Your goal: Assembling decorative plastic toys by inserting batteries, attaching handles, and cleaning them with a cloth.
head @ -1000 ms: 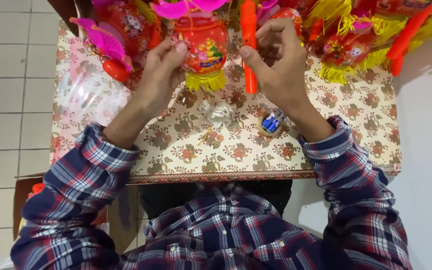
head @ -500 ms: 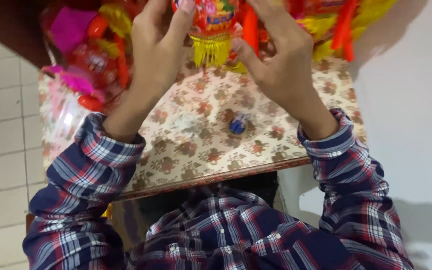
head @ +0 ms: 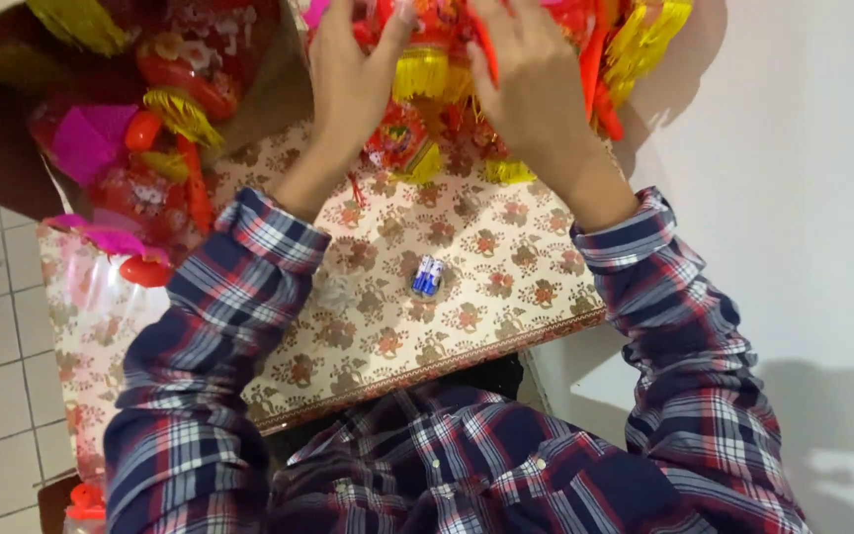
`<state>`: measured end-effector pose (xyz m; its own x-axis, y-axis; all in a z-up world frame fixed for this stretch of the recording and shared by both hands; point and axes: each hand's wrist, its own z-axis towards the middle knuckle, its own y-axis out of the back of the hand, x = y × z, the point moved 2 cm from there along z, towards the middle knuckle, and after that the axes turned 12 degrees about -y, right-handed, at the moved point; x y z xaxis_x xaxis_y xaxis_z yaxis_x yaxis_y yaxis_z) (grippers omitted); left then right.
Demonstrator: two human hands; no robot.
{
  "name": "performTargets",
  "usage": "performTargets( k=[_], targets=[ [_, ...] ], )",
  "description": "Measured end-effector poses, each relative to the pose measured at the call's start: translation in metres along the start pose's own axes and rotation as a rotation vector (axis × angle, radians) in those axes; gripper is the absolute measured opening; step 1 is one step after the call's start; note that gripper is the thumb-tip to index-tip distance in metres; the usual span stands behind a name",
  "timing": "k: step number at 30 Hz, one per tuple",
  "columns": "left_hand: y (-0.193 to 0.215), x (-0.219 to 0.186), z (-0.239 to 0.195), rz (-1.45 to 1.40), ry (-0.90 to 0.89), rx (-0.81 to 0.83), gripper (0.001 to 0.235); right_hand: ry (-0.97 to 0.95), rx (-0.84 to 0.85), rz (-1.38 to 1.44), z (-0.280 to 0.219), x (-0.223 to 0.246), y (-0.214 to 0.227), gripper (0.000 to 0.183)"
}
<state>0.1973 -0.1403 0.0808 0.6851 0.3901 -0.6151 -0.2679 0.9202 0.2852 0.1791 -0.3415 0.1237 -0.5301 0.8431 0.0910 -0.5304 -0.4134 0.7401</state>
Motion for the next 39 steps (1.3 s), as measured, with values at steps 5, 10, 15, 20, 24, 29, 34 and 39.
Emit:
performTargets(
  k=[5,10,15,20,24,29,34,39],
  targets=[
    [-0.005,0.02,-0.008,0.274,0.138,0.089,0.073,0.222,-0.223,-0.383,0.003,-0.002,-0.02,0.021],
    [-0.003,0.014,0.004,0.419,0.146,0.117,0.081,0.228,-0.289,-0.584,0.006,-0.013,-0.038,0.027],
    [0.001,0.01,0.004,0.419,0.149,0.144,0.064,0.223,-0.352,-0.669,0.007,-0.018,-0.056,0.035],
    [-0.001,0.026,-0.01,0.434,0.125,0.101,0.076,0.205,-0.345,-0.605,0.003,-0.025,-0.066,0.033],
    [0.001,0.024,-0.018,0.359,0.189,0.1,0.08,0.189,-0.346,-0.607,-0.001,-0.027,-0.07,0.03],
    [0.005,0.024,-0.022,0.298,0.127,0.05,0.079,0.204,-0.347,-0.647,-0.005,-0.025,-0.075,0.027],
    [0.019,0.013,-0.029,0.285,0.085,0.029,0.068,0.195,-0.315,-0.679,-0.012,-0.016,-0.074,0.03],
    [0.033,0.005,-0.039,0.428,0.101,0.09,0.065,0.203,-0.308,-0.648,-0.016,-0.006,-0.073,0.027]
  ],
)
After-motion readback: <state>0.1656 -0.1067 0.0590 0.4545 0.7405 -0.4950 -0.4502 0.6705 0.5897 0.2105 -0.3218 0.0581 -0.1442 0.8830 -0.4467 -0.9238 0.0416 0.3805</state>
